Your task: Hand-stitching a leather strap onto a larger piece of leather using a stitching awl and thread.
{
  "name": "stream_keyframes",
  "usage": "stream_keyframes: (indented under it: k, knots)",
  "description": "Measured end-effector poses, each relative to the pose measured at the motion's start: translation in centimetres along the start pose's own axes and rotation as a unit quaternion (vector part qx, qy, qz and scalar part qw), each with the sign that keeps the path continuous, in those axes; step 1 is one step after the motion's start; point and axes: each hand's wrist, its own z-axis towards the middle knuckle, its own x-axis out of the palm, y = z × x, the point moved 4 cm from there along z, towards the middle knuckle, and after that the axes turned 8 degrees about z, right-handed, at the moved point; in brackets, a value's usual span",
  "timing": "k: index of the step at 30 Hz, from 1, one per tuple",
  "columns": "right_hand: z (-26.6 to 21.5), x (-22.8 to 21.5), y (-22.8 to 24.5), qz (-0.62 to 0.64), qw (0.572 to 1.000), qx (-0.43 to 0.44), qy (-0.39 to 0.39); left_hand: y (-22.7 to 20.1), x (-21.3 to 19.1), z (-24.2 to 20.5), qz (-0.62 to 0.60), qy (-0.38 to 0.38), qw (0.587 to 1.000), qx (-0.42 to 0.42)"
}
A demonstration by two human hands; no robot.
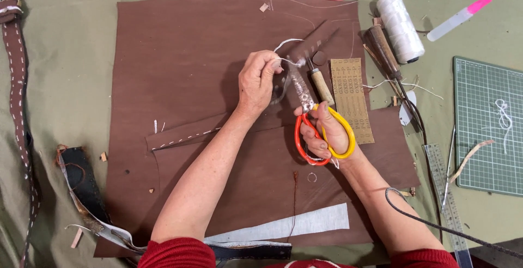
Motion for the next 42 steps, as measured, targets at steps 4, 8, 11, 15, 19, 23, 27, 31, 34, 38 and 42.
stream_keyframes:
  k: [4,8,11,15,19,23,27,31,34,38,42]
  knots:
    - [0.2,-0.9,0.3,-0.023,1.000,-0.021,-0.003,-0.8,-0.7,0.5,0.010,-0.020,1.000,0.000]
    - [0.8,-0.2,-1.0,-0.057,0.998,-0.022,0.022,-2.2,-1.2,1.2,0.034,-0.051,0.998,0.000]
    - [1.0,0.0,-1.1,-0.054,0.996,-0.045,0.055,-5.5,-0.4,1.7,0.036,-0.027,0.999,0.013]
    - [1.2,-0.4,-1.3,-0.096,0.987,-0.038,0.121,-10.9,3.9,1.2,0.014,0.033,0.998,0.043]
    - [6.4,-14.6,-10.8,0.148,0.965,0.046,0.213,-16.2,12.9,0.8,-0.043,0.106,0.987,0.117]
    - [4.6,-12.6,-7.7,0.136,0.971,0.054,0.189,-19.7,20.5,-0.5,-0.015,0.302,0.942,0.143]
    - [3.3,-11.6,-5.9,0.124,0.975,0.080,0.164,-13.7,26.7,-5.4,0.212,0.493,0.832,0.141]
    - [3.5,-10.3,-5.5,0.113,0.976,0.115,0.148,-16.9,19.2,-2.9,0.159,0.455,0.867,0.123]
    - [3.7,-7.9,-3.9,0.099,0.976,0.134,0.140,-16.2,13.1,-1.4,0.119,0.316,0.929,0.148]
    - [0.9,-1.2,1.2,0.044,0.997,0.025,0.065,-11.2,3.6,1.3,0.187,0.148,0.969,-0.067]
    - [-1.0,-3.5,9.3,-0.357,0.908,-0.198,-0.096,-4.9,-1.0,0.5,0.302,0.206,0.877,-0.311]
